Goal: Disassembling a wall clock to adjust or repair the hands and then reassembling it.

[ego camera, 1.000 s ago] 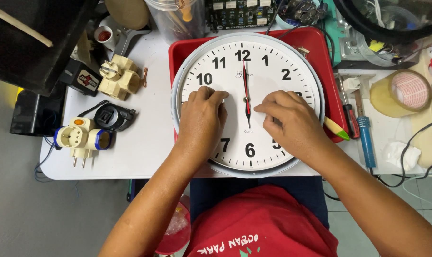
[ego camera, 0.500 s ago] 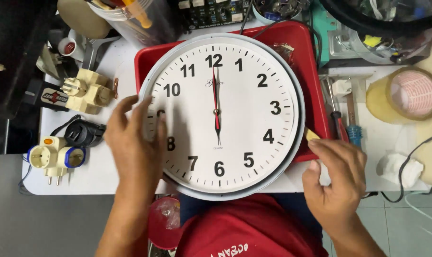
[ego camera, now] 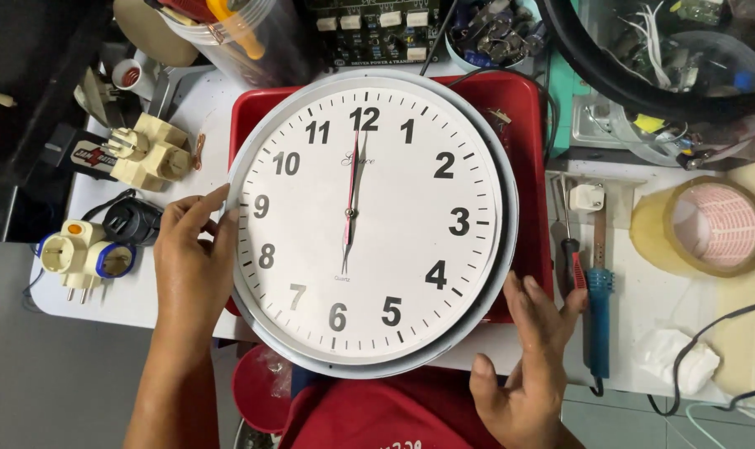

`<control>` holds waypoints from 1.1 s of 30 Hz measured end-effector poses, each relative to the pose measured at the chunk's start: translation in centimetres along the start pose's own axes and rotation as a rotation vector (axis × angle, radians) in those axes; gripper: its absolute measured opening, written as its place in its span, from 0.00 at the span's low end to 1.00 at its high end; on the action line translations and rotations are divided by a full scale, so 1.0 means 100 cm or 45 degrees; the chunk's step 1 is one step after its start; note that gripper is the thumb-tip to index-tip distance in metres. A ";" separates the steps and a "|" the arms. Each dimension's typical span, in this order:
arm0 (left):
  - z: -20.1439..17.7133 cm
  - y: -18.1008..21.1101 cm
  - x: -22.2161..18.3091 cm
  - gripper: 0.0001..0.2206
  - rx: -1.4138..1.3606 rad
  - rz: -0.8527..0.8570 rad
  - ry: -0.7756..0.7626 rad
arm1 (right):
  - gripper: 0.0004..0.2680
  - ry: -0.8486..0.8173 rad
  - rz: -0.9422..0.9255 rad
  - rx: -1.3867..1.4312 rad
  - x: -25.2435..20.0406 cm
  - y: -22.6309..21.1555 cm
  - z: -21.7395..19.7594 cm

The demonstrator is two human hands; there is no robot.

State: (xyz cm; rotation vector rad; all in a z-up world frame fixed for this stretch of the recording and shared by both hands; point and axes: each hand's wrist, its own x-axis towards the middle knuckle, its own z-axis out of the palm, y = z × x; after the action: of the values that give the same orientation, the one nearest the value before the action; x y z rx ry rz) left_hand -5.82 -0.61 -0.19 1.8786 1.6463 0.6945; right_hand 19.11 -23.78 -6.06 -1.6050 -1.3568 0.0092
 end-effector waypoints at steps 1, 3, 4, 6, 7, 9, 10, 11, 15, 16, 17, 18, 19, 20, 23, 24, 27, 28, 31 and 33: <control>-0.001 0.002 0.000 0.17 -0.050 -0.020 -0.013 | 0.22 0.023 -0.024 0.025 0.001 -0.003 0.000; -0.002 -0.006 0.003 0.17 -0.040 0.018 -0.020 | 0.22 0.064 -0.036 0.060 0.004 -0.016 0.000; -0.003 -0.010 0.005 0.17 -0.029 0.059 -0.031 | 0.22 0.107 -0.045 0.092 0.005 -0.022 0.000; -0.006 -0.010 0.007 0.17 -0.050 0.021 -0.053 | 0.21 0.103 -0.144 0.131 0.006 -0.025 -0.001; -0.007 -0.011 0.008 0.17 -0.072 -0.015 -0.081 | 0.22 0.100 -0.240 0.166 0.006 -0.026 -0.001; -0.010 -0.011 0.010 0.17 -0.091 -0.028 -0.100 | 0.23 0.059 -0.281 0.167 -0.002 -0.024 -0.002; -0.011 -0.011 0.010 0.16 -0.112 -0.043 -0.122 | 0.24 0.015 -0.319 0.166 -0.007 -0.024 -0.003; -0.011 -0.014 0.011 0.16 -0.113 -0.042 -0.121 | 0.24 0.016 -0.321 0.165 -0.007 -0.029 -0.003; -0.010 -0.023 0.015 0.17 -0.181 -0.003 -0.141 | 0.24 -0.035 -0.334 0.153 -0.006 -0.044 -0.004; -0.010 -0.024 0.016 0.17 -0.212 -0.016 -0.148 | 0.24 -0.050 -0.360 0.152 -0.004 -0.046 -0.004; -0.011 -0.023 0.017 0.17 -0.213 -0.015 -0.148 | 0.24 -0.049 -0.360 0.150 -0.006 -0.048 -0.003; -0.011 -0.022 0.017 0.17 -0.221 -0.009 -0.154 | 0.22 -0.020 -0.342 0.146 -0.008 -0.050 -0.001; -0.011 -0.022 0.018 0.16 -0.228 -0.004 -0.159 | 0.20 0.010 -0.324 0.142 -0.009 -0.052 0.000; -0.011 -0.021 0.018 0.16 -0.229 -0.003 -0.160 | 0.20 0.011 -0.324 0.141 -0.010 -0.053 0.004; -0.010 -0.020 0.018 0.16 -0.225 0.021 -0.160 | 0.17 0.149 -0.291 0.161 -0.012 -0.056 0.011; -0.010 -0.019 0.018 0.16 -0.241 0.030 -0.166 | 0.16 0.145 -0.273 0.152 -0.012 -0.058 0.010; -0.009 -0.019 0.018 0.16 -0.259 0.028 -0.175 | 0.16 0.136 -0.274 0.145 -0.011 -0.058 0.008; -0.009 -0.018 0.018 0.16 -0.262 0.018 -0.174 | 0.15 0.134 -0.295 0.149 -0.011 -0.056 0.008; -0.009 -0.018 0.018 0.16 -0.265 0.014 -0.172 | 0.15 0.067 -0.279 0.153 -0.010 -0.059 0.001; -0.009 -0.019 0.018 0.16 -0.264 0.018 -0.173 | 0.15 0.063 -0.296 0.150 -0.011 -0.055 0.001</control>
State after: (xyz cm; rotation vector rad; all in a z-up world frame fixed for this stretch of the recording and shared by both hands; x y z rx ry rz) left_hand -7.56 1.42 -0.78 1.7508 1.4207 0.6990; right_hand 14.55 -25.18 -3.06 -1.3351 -1.4699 -0.0883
